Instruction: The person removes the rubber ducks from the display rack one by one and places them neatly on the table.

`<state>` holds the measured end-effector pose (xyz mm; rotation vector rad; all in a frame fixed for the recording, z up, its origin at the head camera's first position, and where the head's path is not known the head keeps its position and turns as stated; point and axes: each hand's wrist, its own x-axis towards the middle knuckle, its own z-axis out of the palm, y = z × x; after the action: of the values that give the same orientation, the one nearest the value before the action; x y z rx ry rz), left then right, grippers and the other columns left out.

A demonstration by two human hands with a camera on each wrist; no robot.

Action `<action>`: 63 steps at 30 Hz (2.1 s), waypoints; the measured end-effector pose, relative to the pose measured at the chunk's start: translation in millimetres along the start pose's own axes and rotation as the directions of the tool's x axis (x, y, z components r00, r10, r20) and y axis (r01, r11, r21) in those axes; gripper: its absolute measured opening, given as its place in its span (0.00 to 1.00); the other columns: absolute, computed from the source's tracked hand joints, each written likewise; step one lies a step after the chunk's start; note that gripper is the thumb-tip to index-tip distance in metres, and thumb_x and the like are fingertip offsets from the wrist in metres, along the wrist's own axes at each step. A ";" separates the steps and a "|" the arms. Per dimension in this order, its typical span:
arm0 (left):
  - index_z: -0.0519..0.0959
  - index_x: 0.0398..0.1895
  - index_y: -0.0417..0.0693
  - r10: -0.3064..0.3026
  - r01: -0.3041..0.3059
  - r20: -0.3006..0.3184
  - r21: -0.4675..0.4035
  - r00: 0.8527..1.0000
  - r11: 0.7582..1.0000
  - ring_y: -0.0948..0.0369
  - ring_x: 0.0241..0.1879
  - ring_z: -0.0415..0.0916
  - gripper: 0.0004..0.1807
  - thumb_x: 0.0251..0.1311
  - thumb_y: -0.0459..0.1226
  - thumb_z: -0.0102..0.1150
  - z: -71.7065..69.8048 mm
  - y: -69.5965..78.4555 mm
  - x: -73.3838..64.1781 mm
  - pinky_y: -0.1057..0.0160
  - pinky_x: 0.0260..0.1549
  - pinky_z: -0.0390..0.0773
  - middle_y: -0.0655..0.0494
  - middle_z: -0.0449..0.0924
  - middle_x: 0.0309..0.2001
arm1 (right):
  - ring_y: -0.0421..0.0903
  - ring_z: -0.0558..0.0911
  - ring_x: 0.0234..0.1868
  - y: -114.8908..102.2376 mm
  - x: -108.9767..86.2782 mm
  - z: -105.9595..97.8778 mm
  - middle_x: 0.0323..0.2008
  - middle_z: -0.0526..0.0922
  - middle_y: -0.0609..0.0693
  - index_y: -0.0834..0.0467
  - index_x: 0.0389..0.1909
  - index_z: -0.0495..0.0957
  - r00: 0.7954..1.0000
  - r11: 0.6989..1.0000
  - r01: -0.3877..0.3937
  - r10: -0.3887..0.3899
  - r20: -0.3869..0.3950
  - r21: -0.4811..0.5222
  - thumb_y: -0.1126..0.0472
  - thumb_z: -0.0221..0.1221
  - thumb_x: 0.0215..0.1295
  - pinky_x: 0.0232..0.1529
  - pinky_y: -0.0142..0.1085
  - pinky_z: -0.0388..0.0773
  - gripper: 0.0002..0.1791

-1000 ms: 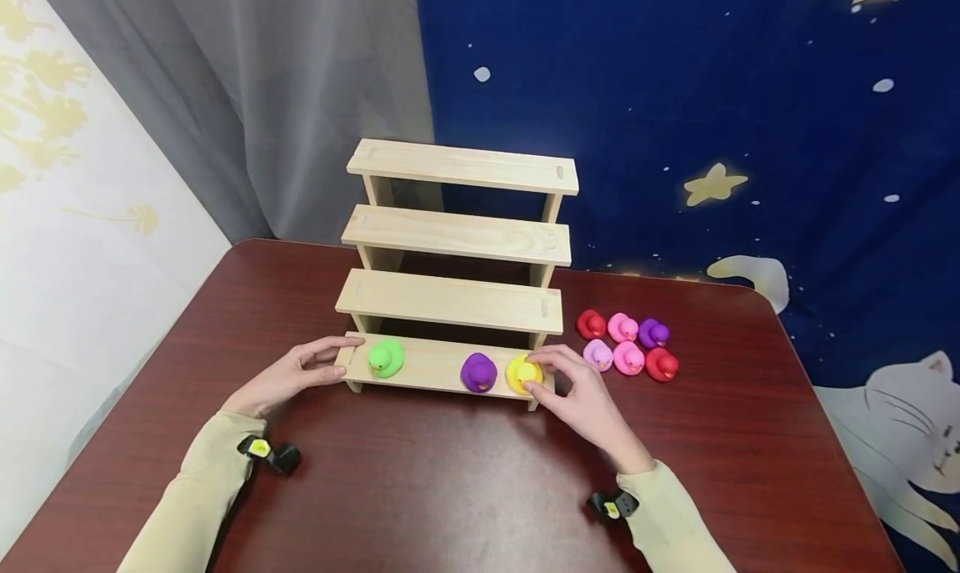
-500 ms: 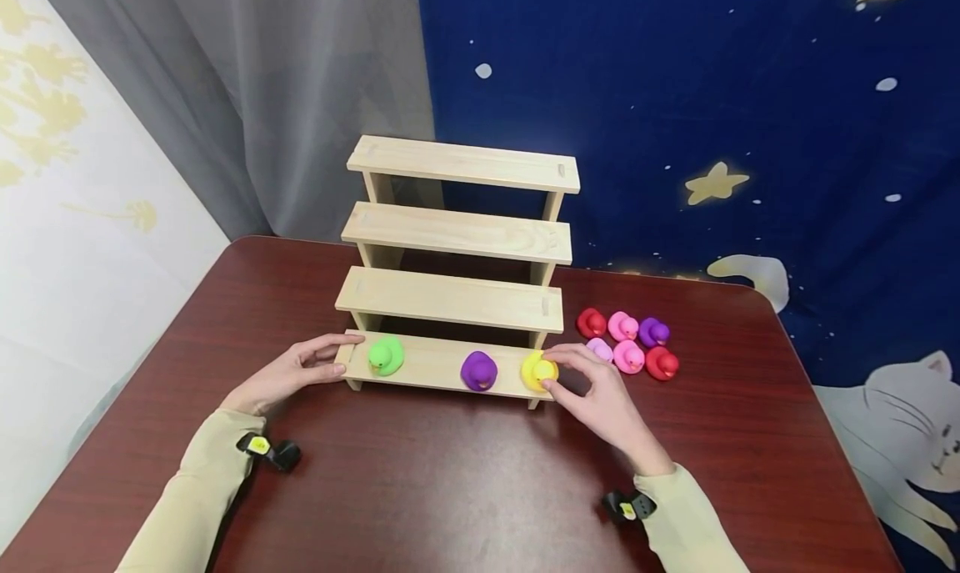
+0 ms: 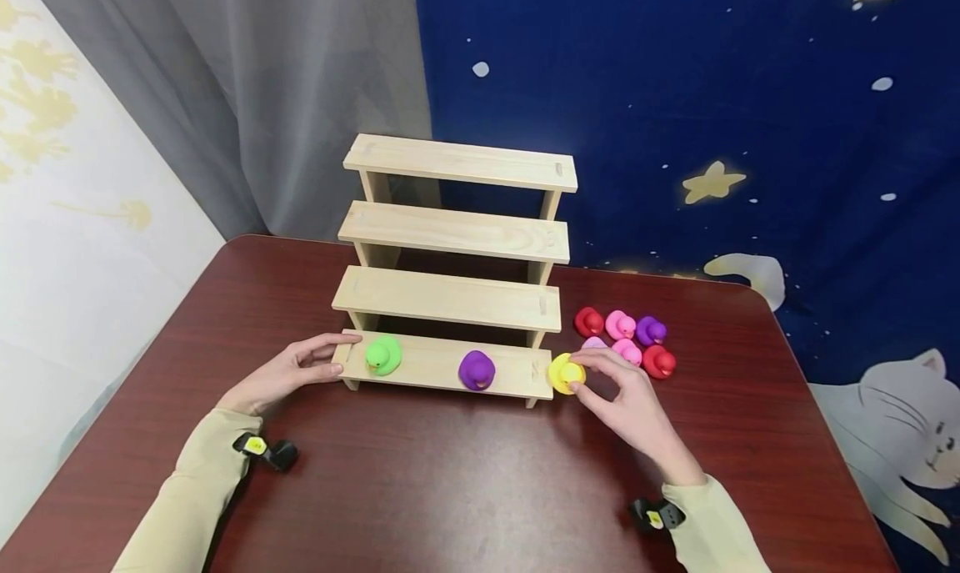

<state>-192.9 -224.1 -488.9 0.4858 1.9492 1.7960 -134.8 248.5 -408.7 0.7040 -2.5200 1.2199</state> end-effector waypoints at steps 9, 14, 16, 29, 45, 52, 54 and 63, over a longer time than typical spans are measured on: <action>0.66 0.69 0.45 0.005 -0.005 0.003 -0.001 1.000 1.000 0.53 0.54 0.75 0.28 0.66 0.31 0.58 -0.4 0.9 -0.7 0.62 0.49 0.75 0.43 0.72 0.62 | 0.41 0.77 0.49 34.4 -15.7 -5.6 0.44 0.82 0.57 0.64 0.45 0.82 0.999 0.999 -0.028 0.027 -0.018 -0.045 0.79 0.71 0.44 0.52 0.19 0.66 0.23; 0.66 0.69 0.45 0.003 -0.003 0.004 -0.006 1.000 1.000 0.53 0.54 0.75 0.28 0.66 0.31 0.58 -0.4 0.8 -0.4 0.62 0.49 0.75 0.43 0.72 0.61 | 0.34 0.75 0.51 54.4 -25.0 -8.8 0.47 0.82 0.50 0.58 0.48 0.83 0.997 0.994 -0.075 0.075 -0.002 -0.080 0.74 0.72 0.47 0.53 0.19 0.64 0.24; 0.66 0.69 0.45 0.002 -0.002 0.004 -0.007 1.000 1.000 0.53 0.54 0.75 0.28 0.66 0.31 0.58 -0.1 0.9 -0.2 0.62 0.49 0.75 0.43 0.72 0.62 | 0.33 0.75 0.52 57.2 -27.5 -10.0 0.48 0.82 0.48 0.57 0.48 0.83 0.996 0.992 -0.094 0.095 0.004 -0.084 0.72 0.72 0.49 0.54 0.19 0.63 0.23; 0.66 0.69 0.44 0.018 -0.018 0.013 -0.005 1.000 1.000 0.53 0.55 0.75 0.28 0.66 0.31 0.57 0.0 0.9 -0.3 0.61 0.50 0.75 0.42 0.71 0.62 | 0.37 0.78 0.47 69.4 -37.7 -11.3 0.47 0.82 0.52 0.60 0.50 0.82 0.988 0.984 -0.156 0.157 0.006 -0.084 0.71 0.71 0.51 0.51 0.18 0.65 0.22; 0.67 0.69 0.45 0.019 -0.020 0.013 0.010 1.000 1.000 0.52 0.54 0.75 0.27 0.66 0.32 0.57 -0.1 0.8 -0.7 0.62 0.50 0.75 0.42 0.71 0.61 | 0.34 0.80 0.43 91.7 -45.4 -10.8 0.45 0.82 0.56 0.63 0.50 0.80 0.966 0.967 -0.254 0.252 0.060 0.030 0.70 0.67 0.57 0.46 0.22 0.73 0.18; 0.67 0.68 0.46 0.017 -0.017 0.003 0.012 1.000 1.000 0.53 0.55 0.74 0.27 0.66 0.32 0.58 0.1 1.3 -0.8 0.62 0.50 0.75 0.44 0.71 0.62 | 0.36 0.80 0.45 91.0 -44.0 -9.9 0.48 0.81 0.57 0.63 0.51 0.80 0.967 0.967 -0.250 0.248 0.065 0.041 0.71 0.68 0.56 0.47 0.23 0.73 0.20; 0.67 0.68 0.46 0.013 -0.013 0.002 0.010 1.000 1.000 0.53 0.55 0.74 0.27 0.66 0.32 0.58 0.1 1.3 -0.7 0.62 0.50 0.75 0.44 0.71 0.62 | 0.38 0.80 0.46 89.3 -43.5 -10.5 0.48 0.81 0.56 0.63 0.51 0.80 0.964 0.965 -0.260 0.258 0.061 0.024 0.69 0.68 0.56 0.48 0.22 0.72 0.20; 0.67 0.68 0.47 0.011 -0.011 0.002 0.021 1.000 1.000 0.53 0.54 0.75 0.27 0.66 0.32 0.57 -0.2 -0.6 -0.1 0.63 0.50 0.75 0.44 0.72 0.61 | 0.37 0.76 0.50 74.7 -36.8 -13.8 0.48 0.82 0.50 0.60 0.51 0.81 0.967 0.967 -0.253 0.254 0.030 -0.029 0.67 0.69 0.56 0.52 0.20 0.65 0.20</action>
<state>-192.9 -224.4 -489.4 0.5061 1.9691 1.7831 -142.5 310.5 -465.4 0.4078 -2.7136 1.2609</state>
